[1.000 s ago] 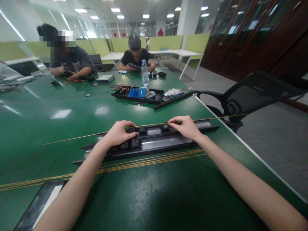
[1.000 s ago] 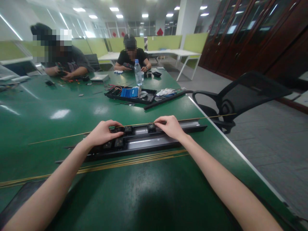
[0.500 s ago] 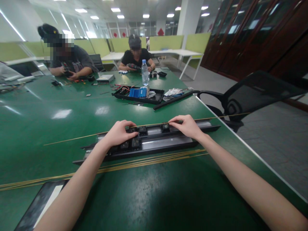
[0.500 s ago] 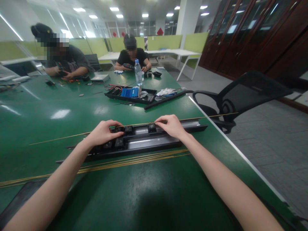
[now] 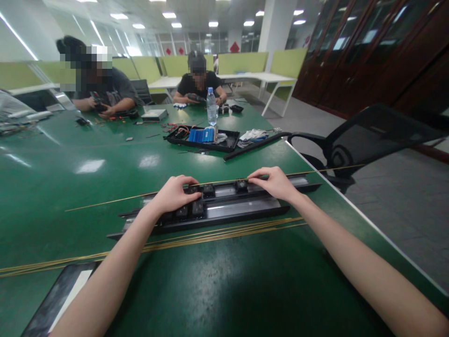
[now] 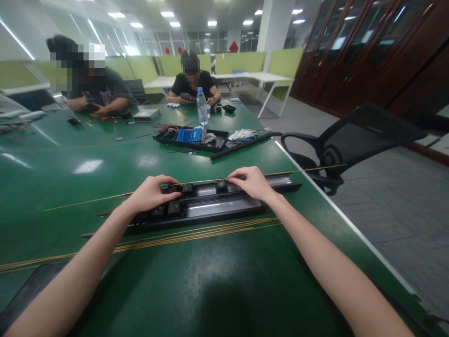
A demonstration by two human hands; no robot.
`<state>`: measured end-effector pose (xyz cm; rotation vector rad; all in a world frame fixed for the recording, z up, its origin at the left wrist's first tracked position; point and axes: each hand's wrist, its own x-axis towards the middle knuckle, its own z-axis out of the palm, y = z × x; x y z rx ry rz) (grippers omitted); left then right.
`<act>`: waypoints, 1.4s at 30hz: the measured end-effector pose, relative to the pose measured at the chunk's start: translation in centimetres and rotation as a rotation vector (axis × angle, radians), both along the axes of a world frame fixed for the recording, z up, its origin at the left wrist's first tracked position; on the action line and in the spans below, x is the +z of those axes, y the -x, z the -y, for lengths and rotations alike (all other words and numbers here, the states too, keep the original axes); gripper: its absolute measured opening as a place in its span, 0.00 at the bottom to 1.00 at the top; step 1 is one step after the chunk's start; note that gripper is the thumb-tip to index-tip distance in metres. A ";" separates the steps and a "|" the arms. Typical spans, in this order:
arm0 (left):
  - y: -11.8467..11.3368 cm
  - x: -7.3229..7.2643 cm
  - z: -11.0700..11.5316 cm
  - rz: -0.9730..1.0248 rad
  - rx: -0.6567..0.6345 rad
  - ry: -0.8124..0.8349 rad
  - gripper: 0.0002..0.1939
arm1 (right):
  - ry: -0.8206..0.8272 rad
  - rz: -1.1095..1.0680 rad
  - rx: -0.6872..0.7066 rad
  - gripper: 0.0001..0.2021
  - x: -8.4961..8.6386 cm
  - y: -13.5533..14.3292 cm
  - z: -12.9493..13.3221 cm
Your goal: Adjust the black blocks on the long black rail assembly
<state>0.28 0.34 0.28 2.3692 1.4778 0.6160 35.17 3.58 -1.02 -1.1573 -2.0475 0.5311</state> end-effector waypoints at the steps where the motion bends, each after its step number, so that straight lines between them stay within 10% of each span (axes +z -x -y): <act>1: 0.0 0.0 0.0 0.000 0.000 -0.002 0.19 | 0.005 -0.001 -0.002 0.08 0.0 -0.1 0.0; 42: -0.2 0.1 0.0 -0.011 0.012 0.010 0.20 | 0.158 0.089 0.062 0.10 1.4 -5.3 -1.7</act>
